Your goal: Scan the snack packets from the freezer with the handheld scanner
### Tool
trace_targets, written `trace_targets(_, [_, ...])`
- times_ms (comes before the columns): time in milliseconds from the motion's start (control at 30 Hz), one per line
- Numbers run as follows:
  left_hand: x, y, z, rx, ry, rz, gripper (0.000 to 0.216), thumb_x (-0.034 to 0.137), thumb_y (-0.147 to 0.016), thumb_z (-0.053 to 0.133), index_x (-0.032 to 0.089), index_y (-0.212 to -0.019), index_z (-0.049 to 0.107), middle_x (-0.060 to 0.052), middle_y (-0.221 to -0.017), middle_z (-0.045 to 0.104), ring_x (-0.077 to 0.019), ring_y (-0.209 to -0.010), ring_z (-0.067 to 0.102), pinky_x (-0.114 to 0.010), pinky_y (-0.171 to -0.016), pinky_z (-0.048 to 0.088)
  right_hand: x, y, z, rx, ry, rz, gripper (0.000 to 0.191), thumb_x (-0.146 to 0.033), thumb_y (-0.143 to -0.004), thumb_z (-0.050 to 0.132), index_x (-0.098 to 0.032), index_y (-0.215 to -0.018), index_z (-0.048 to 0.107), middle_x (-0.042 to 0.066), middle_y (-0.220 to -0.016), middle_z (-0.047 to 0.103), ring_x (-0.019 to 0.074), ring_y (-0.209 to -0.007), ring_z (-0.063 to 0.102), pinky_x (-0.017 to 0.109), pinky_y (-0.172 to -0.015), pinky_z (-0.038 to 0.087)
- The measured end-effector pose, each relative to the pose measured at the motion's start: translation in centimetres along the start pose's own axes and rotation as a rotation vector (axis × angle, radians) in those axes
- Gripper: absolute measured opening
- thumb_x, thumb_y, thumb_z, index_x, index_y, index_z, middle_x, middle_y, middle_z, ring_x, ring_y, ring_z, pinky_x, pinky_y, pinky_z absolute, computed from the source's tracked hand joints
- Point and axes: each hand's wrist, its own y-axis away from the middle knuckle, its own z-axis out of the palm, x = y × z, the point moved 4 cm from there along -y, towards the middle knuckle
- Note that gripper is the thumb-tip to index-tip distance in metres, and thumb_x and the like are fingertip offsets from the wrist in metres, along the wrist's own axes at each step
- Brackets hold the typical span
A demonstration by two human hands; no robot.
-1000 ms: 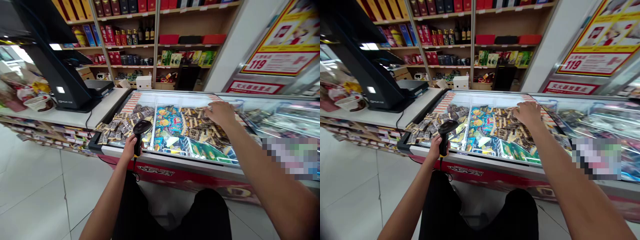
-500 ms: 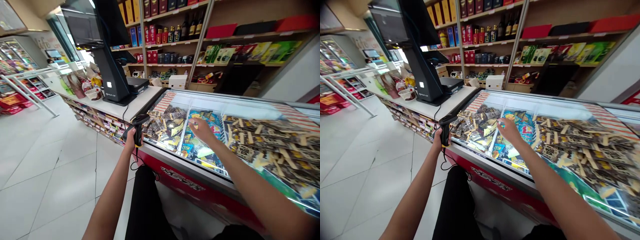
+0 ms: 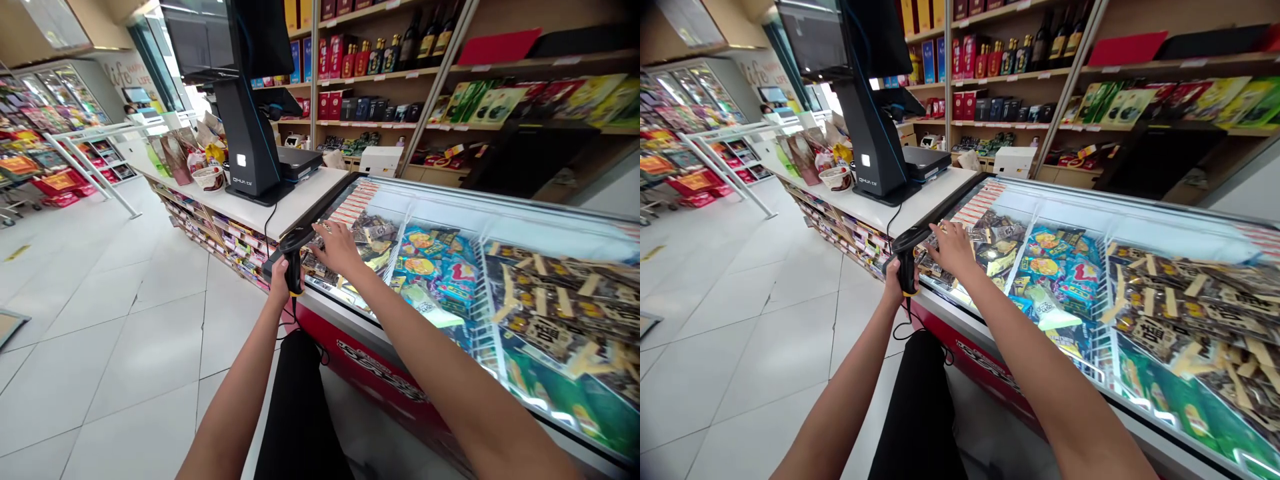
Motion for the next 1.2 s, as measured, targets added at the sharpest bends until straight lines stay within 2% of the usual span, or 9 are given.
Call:
trace_targets(133, [-0.2, 0.1, 0.0, 0.042, 0.023, 0.002, 0.064, 0.085, -0.086, 0.075, 0.024, -0.099, 0.063, 0.003, -0.060, 0.067, -0.0157, -0.035, 0.054, -0.029, -0.035, 0.045, -2.2, -1.7, 1.1, -0.154, 0.093, -0.067, 0.057, -0.049, -0.114, 0.065, -0.012, -0.157, 0.075, 0.025, -0.179, 0.056, 0.0498, -0.167, 0.045, 0.065, -0.140, 0.033])
trace_targets(267, [-0.2, 0.1, -0.1, 0.032, 0.008, -0.011, 0.064, 0.085, -0.086, 0.076, 0.023, -0.098, 0.063, 0.002, -0.060, 0.068, -0.0159, -0.036, 0.055, -0.029, -0.035, 0.046, -1.6, -1.7, 1.9, -0.251, 0.103, 0.070, 0.059, -0.052, -0.116, 0.062, -0.013, -0.160, 0.072, 0.025, -0.165, 0.068, 0.0479, -0.156, 0.059, 0.064, -0.132, 0.045])
trace_targets(400, [-0.1, 0.1, -0.1, 0.010, -0.004, -0.014, 0.064, 0.084, -0.086, 0.076, 0.023, -0.098, 0.064, 0.002, -0.060, 0.068, -0.0166, -0.035, 0.056, -0.028, -0.034, 0.044, 0.4, -0.7, 1.4, -0.231, 0.095, 0.105, 0.058, -0.054, -0.116, 0.062, -0.018, -0.161, 0.070, 0.022, -0.166, 0.067, 0.0469, -0.154, 0.060, 0.060, -0.129, 0.048])
trace_targets(567, [0.1, 0.1, 0.0, 0.003, -0.012, -0.005, 0.065, 0.086, -0.086, 0.074, 0.023, -0.098, 0.064, 0.002, -0.059, 0.068, -0.0174, -0.035, 0.056, -0.029, -0.034, 0.044, 4.4, 0.6, 0.5, -0.208, 0.103, 0.208, 0.063, -0.058, -0.113, 0.067, -0.019, -0.161, 0.071, 0.025, -0.159, 0.069, 0.0489, -0.147, 0.064, 0.059, -0.124, 0.051])
trace_targets(700, [0.4, 0.2, 0.2, 0.001, -0.032, -0.015, 0.066, 0.086, -0.085, 0.074, 0.023, -0.102, 0.065, 0.002, -0.061, 0.067, -0.0179, -0.039, 0.058, -0.029, -0.037, 0.043, 7.9, 1.3, 0.0, -0.095, 0.041, 0.230, 0.061, -0.061, -0.111, 0.067, -0.017, -0.153, 0.077, 0.026, -0.151, 0.075, 0.0493, -0.140, 0.067, 0.064, -0.124, 0.050])
trace_targets(867, [0.5, 0.2, 0.2, 0.002, -0.072, -0.041, 0.068, 0.086, -0.084, 0.074, 0.022, -0.105, 0.067, 0.001, -0.063, 0.067, -0.0181, -0.041, 0.059, -0.029, -0.037, 0.040, 12.3, 3.1, -1.9, 0.173, -0.202, 0.259, 0.056, -0.063, -0.108, 0.067, -0.020, -0.141, 0.083, 0.021, -0.145, 0.080, 0.0456, -0.138, 0.071, 0.064, -0.126, 0.050])
trace_targets(933, [0.6, 0.2, 0.1, 0.005, -0.073, -0.042, 0.067, 0.085, -0.085, 0.073, 0.022, -0.105, 0.066, 0.002, -0.062, 0.066, -0.0173, -0.040, 0.057, -0.028, -0.036, 0.039, 14.4, 4.4, -3.0, 0.263, -0.328, 0.347, 0.055, -0.069, -0.106, 0.065, -0.021, -0.122, 0.087, 0.019, -0.122, 0.086, 0.0439, -0.123, 0.077, 0.061, -0.117, 0.057])
trace_targets(1033, [0.9, 0.3, 0.0, 0.000, -0.073, -0.046, 0.063, 0.084, -0.086, 0.072, 0.023, -0.099, 0.064, 0.002, -0.061, 0.066, -0.0161, -0.038, 0.055, -0.027, -0.035, 0.039, 17.3, 7.1, -4.7, 0.364, -0.566, 0.529, 0.059, -0.081, -0.096, 0.071, -0.023, -0.095, 0.080, 0.015, -0.091, 0.083, 0.0427, -0.105, 0.080, 0.058, -0.104, 0.065])
trace_targets(1200, [1.5, 0.8, 1.6, -0.068, -0.066, -0.038, 0.061, 0.080, -0.087, 0.075, 0.022, -0.102, 0.066, 0.002, -0.060, 0.068, -0.0167, -0.036, 0.056, -0.026, -0.035, 0.041, 19.6, 12.1, -7.6, 0.409, -1.138, 0.605, 0.057, -0.081, -0.088, 0.079, -0.031, -0.115, 0.073, 0.010, -0.115, 0.086, 0.0380, -0.114, 0.084, 0.063, -0.107, 0.067])
